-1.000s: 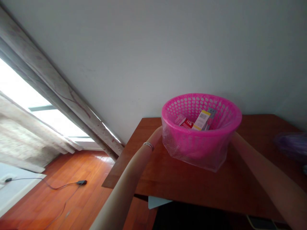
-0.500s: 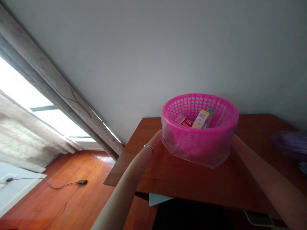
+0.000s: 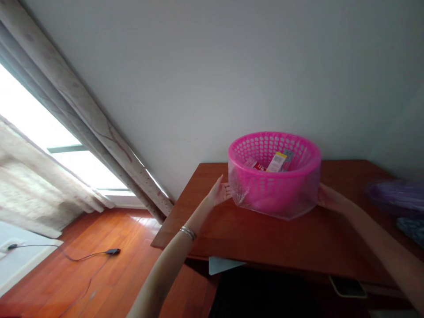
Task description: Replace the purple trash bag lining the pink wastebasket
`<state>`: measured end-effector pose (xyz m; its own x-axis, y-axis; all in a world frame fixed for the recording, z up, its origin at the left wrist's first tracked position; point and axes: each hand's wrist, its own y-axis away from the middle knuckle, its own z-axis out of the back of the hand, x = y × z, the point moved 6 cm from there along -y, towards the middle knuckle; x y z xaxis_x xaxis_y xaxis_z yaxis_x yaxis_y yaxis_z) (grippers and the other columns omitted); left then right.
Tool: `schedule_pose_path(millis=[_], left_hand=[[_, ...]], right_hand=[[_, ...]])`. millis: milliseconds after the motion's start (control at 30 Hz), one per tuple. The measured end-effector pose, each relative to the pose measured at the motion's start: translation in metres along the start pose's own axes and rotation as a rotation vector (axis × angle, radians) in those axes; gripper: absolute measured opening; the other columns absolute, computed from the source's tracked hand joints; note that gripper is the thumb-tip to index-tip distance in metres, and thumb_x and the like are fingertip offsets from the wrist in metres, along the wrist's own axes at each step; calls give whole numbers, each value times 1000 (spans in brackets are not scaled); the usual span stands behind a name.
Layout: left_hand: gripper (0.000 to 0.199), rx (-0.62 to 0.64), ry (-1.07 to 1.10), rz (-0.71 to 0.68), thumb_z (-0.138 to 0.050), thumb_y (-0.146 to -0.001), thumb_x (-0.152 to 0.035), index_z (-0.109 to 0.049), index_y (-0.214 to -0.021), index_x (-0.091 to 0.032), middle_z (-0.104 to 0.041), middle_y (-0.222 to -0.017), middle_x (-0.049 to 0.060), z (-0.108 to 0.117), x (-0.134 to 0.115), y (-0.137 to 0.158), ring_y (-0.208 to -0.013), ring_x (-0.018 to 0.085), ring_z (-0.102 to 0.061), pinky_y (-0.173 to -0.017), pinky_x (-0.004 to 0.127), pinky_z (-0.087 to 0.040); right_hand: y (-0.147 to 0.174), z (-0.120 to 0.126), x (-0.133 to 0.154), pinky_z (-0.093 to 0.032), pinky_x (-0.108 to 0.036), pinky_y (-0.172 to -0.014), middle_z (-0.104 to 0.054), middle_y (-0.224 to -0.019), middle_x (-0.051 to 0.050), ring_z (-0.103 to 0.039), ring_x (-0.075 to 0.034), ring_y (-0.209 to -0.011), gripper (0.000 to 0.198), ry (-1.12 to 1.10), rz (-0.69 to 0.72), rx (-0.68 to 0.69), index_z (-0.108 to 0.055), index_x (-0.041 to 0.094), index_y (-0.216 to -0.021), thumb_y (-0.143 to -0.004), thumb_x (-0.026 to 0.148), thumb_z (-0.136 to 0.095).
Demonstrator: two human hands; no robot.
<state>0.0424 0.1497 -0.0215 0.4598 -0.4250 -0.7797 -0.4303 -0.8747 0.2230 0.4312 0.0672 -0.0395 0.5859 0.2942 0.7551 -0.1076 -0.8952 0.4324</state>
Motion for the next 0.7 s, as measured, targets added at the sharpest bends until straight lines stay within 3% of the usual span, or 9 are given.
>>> schedule_pose_path(millis=[67, 133, 233, 333, 533, 700], left_hand=[[44, 1, 77, 102, -42, -98, -47, -66, -91, -10, -73, -80, 14, 5, 11, 9, -73, 19, -70, -71, 28, -55], [34, -35, 164, 84, -46, -98, -39, -65, -90, -12, -73, -80, 11, 8, 16, 21, -73, 17, -71, -73, 25, -55], [20, -93, 262, 26, -47, -98, -21, -63, -89, -14, -73, -78, 6, 5, 24, 37, -74, 14, -71, -76, 24, -55], [19, -120, 321, -26, -45, -97, -13, -63, -89, -14, -73, -79, 5, 2, 31, 49, -77, 14, -72, -80, 25, -56], [22, -160, 409, -76, -41, -98, -12, -61, -87, -13, -73, -71, 3, 8, 37, 65, -65, 12, -72, -70, 24, -59], [24, -160, 410, -76, -42, -98, -11, -61, -84, -13, -70, -64, 2, 21, 32, 68, -54, 9, -67, -57, 18, -56]], right_hand=[[4, 13, -19, -57, -31, -65, -69, -89, -14, -68, -19, -75, 43, -26, -132, 21, -66, 15, -96, -96, 50, -40], [10, 22, -32, -60, -33, -73, -70, -96, -12, -69, -19, -84, 44, -127, -130, 26, -64, 18, -98, -94, 55, -42], [22, 29, -44, -60, -27, -75, -70, -91, -3, -69, -13, -82, 16, -270, -9, -16, -62, 23, -94, -95, 31, -48], [33, 25, -56, -60, -24, -73, -69, -83, 2, -68, -9, -76, 17, -363, 16, -39, -61, 23, -91, -92, 13, -47], [42, 29, -68, -62, -26, -69, -67, -81, 1, -68, -9, -74, 22, -452, 30, -72, -59, 19, -90, -92, 5, -42], [43, 45, -68, -63, -27, -71, -66, -80, -1, -68, -10, -72, 22, -355, 41, -47, -59, 18, -91, -88, 1, -46]])
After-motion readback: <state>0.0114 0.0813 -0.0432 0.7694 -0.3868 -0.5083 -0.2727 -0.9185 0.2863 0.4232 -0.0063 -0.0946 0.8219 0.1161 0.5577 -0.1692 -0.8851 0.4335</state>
